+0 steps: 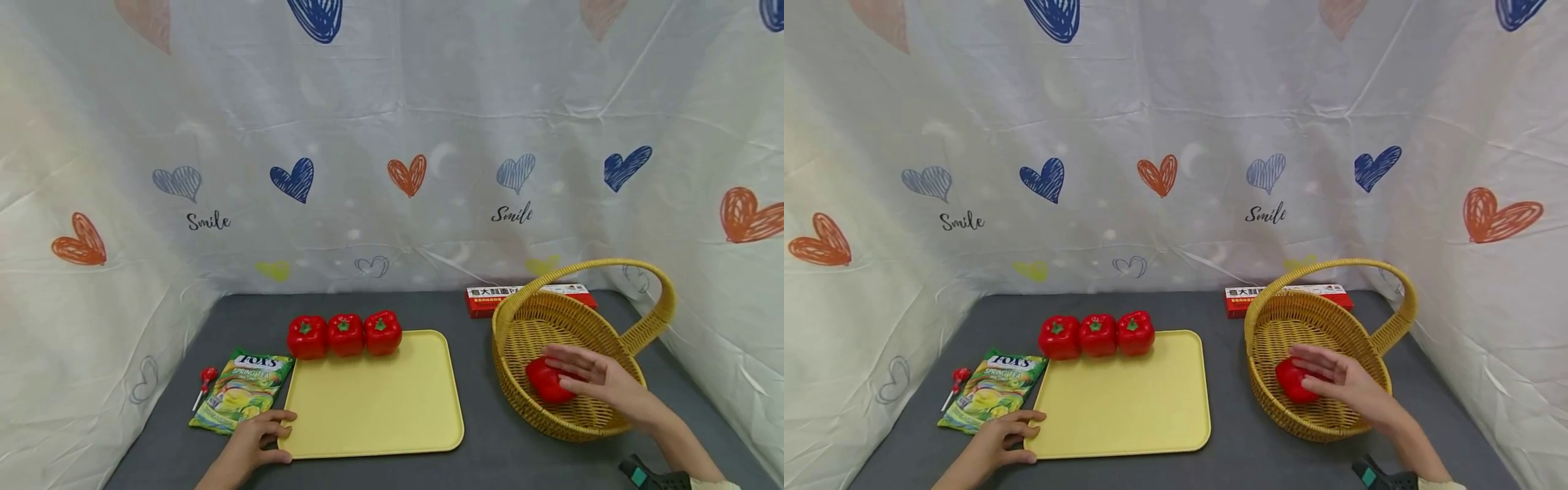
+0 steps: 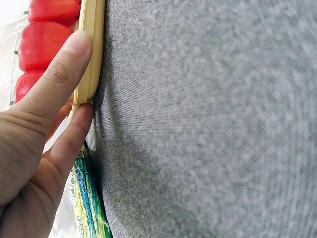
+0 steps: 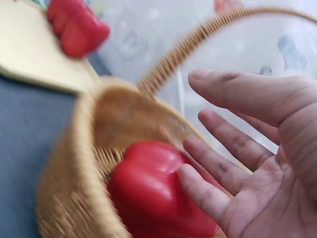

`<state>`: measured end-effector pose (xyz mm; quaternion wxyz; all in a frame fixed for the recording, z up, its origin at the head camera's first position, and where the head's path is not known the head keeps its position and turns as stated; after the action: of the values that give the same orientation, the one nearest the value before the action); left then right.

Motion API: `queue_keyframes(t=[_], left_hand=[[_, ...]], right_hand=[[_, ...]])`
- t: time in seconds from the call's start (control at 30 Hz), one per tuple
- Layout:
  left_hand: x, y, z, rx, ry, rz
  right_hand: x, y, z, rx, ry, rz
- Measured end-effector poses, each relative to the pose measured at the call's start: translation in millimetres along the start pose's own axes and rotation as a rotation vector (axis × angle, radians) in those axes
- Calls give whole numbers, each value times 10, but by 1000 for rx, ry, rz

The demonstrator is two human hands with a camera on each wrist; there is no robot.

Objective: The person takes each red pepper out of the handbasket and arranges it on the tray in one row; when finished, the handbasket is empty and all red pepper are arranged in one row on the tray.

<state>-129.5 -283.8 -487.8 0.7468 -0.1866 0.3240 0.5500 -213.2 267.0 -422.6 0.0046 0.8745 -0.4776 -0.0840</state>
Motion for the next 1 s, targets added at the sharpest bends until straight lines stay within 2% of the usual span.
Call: queue_keyframes(t=[0.13,0.23,0.3,0.47,0.57,0.7,0.83,1.0], left_hand=[[-1,-12,-8,-12,-11,-5],[-6,-16,-1,3,-8,2],[-5,-15,4,15,-1,9],[8,1,16,29,17,12],[10,6,19,19,17,6],[10,1,13,-7,-9,1],[11,6,12,-4,-20,0],[10,3,6,-11,-22,-3]], right_hand=[[-201,29,28,44,-57,6],[-292,117,27,85,-149,-12],[-342,190,1,81,-276,-16],[-419,329,-101,28,-697,-17],[-412,393,-126,43,-852,-41],[-376,485,-111,54,-933,-76],[-370,541,-76,58,-989,-84],[-397,570,-43,71,-1001,-108]])
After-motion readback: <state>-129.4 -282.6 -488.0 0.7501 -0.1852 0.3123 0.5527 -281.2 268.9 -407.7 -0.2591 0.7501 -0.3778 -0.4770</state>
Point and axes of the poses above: each hand's wrist, its own y-axis towards the middle knuckle, its own x-axis out of the palm, z = x × y, the point moved 4 cm from there along y, towards the middle knuckle, and after that the axes turned 4 degrees about z, right-handed, at the moved point
